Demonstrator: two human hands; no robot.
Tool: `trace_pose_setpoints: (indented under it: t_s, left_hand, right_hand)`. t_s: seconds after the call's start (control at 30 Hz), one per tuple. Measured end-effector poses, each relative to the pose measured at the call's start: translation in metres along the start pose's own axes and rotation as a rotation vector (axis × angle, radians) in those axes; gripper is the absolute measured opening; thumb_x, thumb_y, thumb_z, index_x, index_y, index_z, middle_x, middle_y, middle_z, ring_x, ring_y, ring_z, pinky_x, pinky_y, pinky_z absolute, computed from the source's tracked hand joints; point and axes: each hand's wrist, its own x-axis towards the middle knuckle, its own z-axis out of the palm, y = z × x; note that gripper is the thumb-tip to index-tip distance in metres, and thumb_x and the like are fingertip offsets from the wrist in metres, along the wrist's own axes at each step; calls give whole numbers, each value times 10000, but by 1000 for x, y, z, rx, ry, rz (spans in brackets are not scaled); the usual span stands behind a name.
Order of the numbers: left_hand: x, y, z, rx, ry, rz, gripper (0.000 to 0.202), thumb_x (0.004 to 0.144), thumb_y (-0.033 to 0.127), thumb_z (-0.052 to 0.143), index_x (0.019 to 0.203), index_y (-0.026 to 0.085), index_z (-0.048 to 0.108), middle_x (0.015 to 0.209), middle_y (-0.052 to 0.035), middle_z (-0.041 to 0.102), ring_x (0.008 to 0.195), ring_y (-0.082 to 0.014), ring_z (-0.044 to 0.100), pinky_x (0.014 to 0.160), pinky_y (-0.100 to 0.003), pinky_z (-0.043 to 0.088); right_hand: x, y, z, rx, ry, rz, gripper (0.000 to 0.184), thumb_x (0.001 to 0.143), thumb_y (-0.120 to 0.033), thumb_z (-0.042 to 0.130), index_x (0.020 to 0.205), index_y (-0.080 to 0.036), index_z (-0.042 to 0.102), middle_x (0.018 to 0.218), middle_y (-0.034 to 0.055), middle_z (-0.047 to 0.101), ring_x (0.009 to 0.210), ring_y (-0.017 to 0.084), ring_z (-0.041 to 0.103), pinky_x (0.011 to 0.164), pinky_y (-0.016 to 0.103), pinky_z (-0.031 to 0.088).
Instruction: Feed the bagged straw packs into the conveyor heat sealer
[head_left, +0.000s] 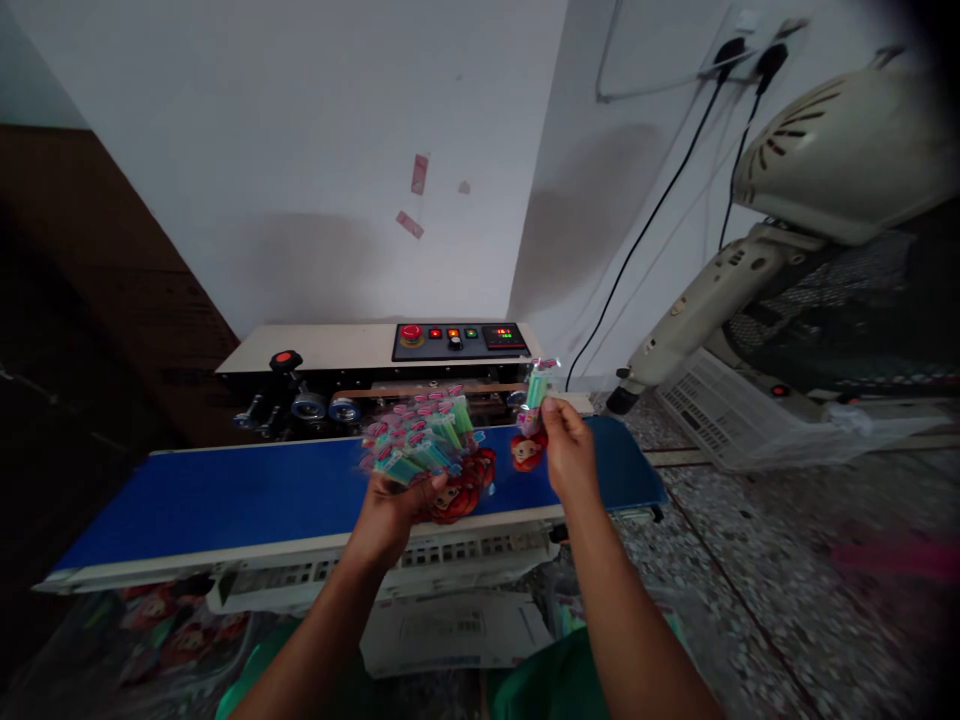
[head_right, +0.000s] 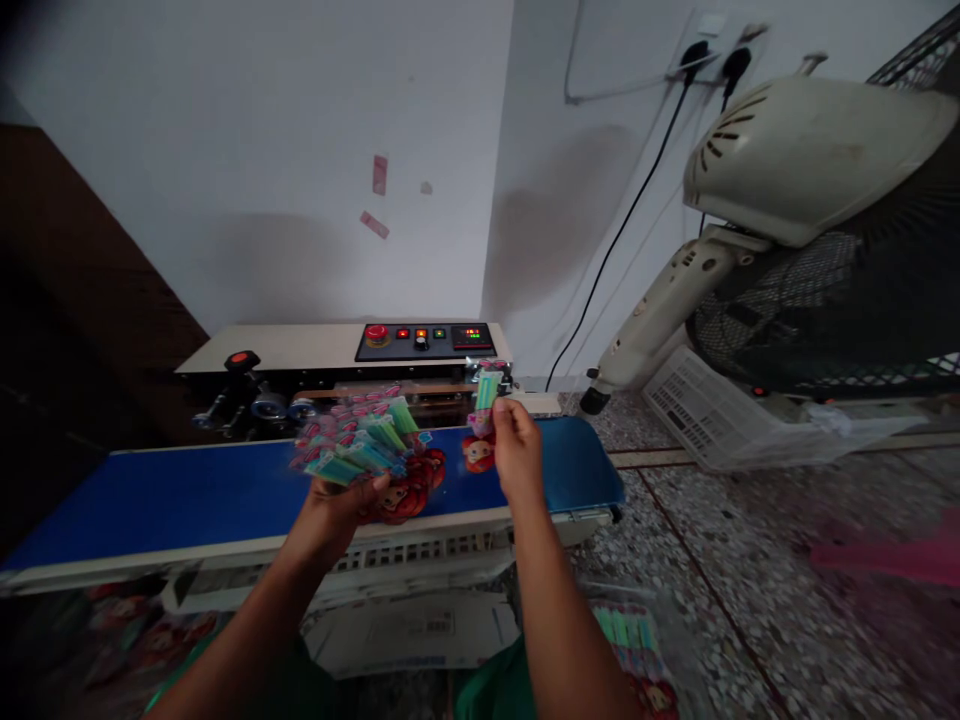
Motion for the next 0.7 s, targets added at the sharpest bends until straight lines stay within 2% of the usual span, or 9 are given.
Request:
trace_pose_setpoints:
  t_s: [0.1, 0.17, 0.27, 0.37, 0.47, 0.57, 0.63, 0.7]
  left_hand:
    - [0, 3, 3, -15, 12, -10, 333, 558, 224, 815, 863, 149, 706, 841, -69, 738, 821, -275, 685, 769, -405, 534]
    - [0, 3, 3, -6, 8, -11, 311, 554, 228, 816, 836, 148, 713, 838, -68, 738, 820, -273, 685, 771, -400, 532]
    - [1, -1, -1, 26, -17, 18, 262, 576, 207, 805, 817, 161, 712, 836, -44, 735, 815, -242, 682, 777, -365, 527]
    - [2, -6, -6, 48, -21, 32, 250, 589, 185, 797, 822, 173, 706, 810, -25, 730, 785, -218, 678, 754, -340, 531]
    - [1, -5, -7, 55, -33, -15, 248, 592, 192, 797, 818, 161, 702, 754, -33, 725, 737, -224, 679, 718, -357, 541]
    - [0, 0, -2, 46, -50, -52, 274, 581, 204, 806, 831, 156, 706, 732, -36, 724, 707, -234, 681, 701, -379, 546]
    - [0, 4, 1, 66, -62, -64, 221, 586, 228, 805, 767, 145, 711, 676, -35, 713, 670, -235, 679, 680, -378, 549]
    - [-1, 5, 3, 79, -82, -82, 189, 602, 250, 796, 730, 139, 713, 648, -39, 706, 659, -239, 679, 669, -376, 549]
  right_hand:
    - [16, 11, -32, -437, 119, -2, 385, 851, -491, 454, 822, -161, 650, 653, 17, 615, 600, 142, 515, 576, 239, 355]
    - [22, 18, -45, -706, 141, 28, 335, 852, -416, 455, 849, -155, 665, 716, 54, 653, 664, 168, 560, 603, 249, 352]
    - [25, 24, -49, -965, 67, 94, 300, 861, -332, 442, 914, -150, 673, 790, 96, 683, 741, 195, 607, 631, 258, 358]
    - [25, 25, -40, -1096, 19, 139, 289, 879, -300, 427, 926, -142, 665, 808, 120, 688, 752, 201, 626, 628, 263, 365]
    - [23, 24, -26, -1126, -50, 145, 284, 888, -298, 424, 941, -134, 649, 819, 131, 685, 758, 207, 634, 635, 269, 382]
    - [17, 18, -12, -1074, -132, 36, 269, 878, -288, 450, 939, -122, 652, 874, 156, 675, 854, 234, 626, 735, 303, 414]
    - [10, 9, -4, -890, -146, -79, 281, 872, -331, 477, 944, -135, 665, 944, 154, 670, 957, 246, 597, 841, 338, 407]
    - [0, -4, 5, -525, -225, -100, 337, 880, -419, 464, 990, -177, 671, 984, 110, 675, 989, 229, 587, 880, 343, 411]
